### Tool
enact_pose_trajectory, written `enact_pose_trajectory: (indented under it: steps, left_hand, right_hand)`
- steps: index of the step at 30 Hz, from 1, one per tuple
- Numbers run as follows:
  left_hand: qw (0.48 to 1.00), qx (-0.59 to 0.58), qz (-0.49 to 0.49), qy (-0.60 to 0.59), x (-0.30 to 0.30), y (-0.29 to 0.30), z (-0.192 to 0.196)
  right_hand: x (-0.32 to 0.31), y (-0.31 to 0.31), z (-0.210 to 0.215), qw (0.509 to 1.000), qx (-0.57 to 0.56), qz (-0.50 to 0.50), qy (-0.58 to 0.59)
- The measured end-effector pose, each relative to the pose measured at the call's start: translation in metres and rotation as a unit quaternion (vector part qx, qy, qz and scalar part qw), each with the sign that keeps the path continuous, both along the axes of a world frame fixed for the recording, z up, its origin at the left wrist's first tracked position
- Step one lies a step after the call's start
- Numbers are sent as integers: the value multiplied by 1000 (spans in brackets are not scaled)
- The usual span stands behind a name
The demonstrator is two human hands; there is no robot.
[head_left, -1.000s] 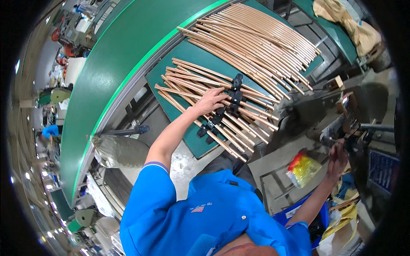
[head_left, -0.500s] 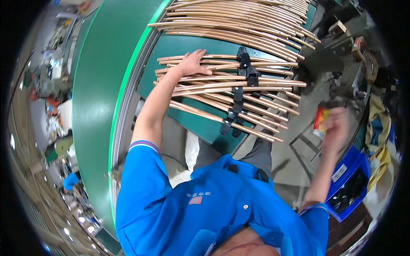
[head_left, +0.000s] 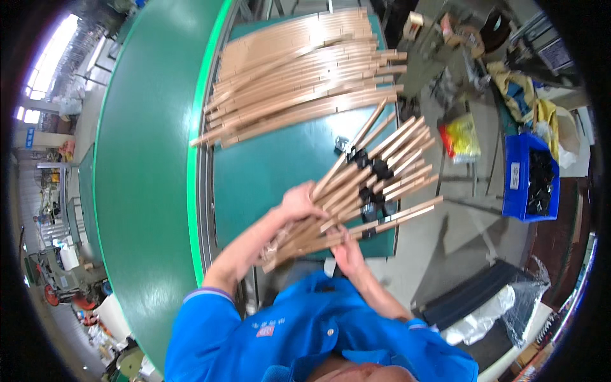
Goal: The person repeatedly picks up wooden sticks and black plastic clips, inserts the sticks into a machine fixture, and secures them with the clips. The person then places the assembled sticks onto a green work surface.
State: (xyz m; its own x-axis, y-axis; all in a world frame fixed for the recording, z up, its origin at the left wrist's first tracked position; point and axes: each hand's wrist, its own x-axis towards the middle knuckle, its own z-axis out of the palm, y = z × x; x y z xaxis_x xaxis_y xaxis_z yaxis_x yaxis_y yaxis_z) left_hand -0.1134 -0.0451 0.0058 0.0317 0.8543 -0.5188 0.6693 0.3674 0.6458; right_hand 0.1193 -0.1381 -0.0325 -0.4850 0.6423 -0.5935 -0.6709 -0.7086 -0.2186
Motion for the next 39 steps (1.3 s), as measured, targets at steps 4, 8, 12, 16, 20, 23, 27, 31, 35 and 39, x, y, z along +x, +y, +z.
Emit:
enact_pose_trajectory:
  steps: [4, 8, 12, 16, 20, 23, 27, 31, 35, 39]
  left_hand:
    - [995, -62, 10, -77, 1, -9, 19]
    - [957, -74, 99, -264, 3, -19, 22]
    - [967, 83, -32, -239, 14, -34, 9]
    - [932, 56, -36, -356, 6, -39, -5]
    - [927, 115, 0, -358, -2, -49, 19]
    - [965, 55, 5, -258, -45, -60, 64]
    - [969, 88, 58, -222, -135, -87, 107]
    - [942, 194, 175, -212, -259, -96, 138]
    - [868, 227, 346, -275, -410, -96, 151]
    - [861, 236, 410, -188, -549, -103, 124]
  right_hand:
    - [-18, 7, 6, 1000, -8, -24, 0]
    - [-20, 7, 3, 1000, 9, 0, 9]
    - [-40, 8, 5, 1000, 0, -21, 0]
    - [-49, 2, 6, 999, 13, -48, -17]
    - [-63, -10, 13, 992, 16, -98, -76]
    - [-97, -14, 43, 988, -29, -121, -97]
    - [-179, -5, 98, 993, 35, -14, -113]
    - [-318, 36, 149, 983, 59, 136, -110]
    - [-504, 82, 143, 944, 162, 286, 15]
    - [-662, 87, 104, 941, 123, 290, 122]
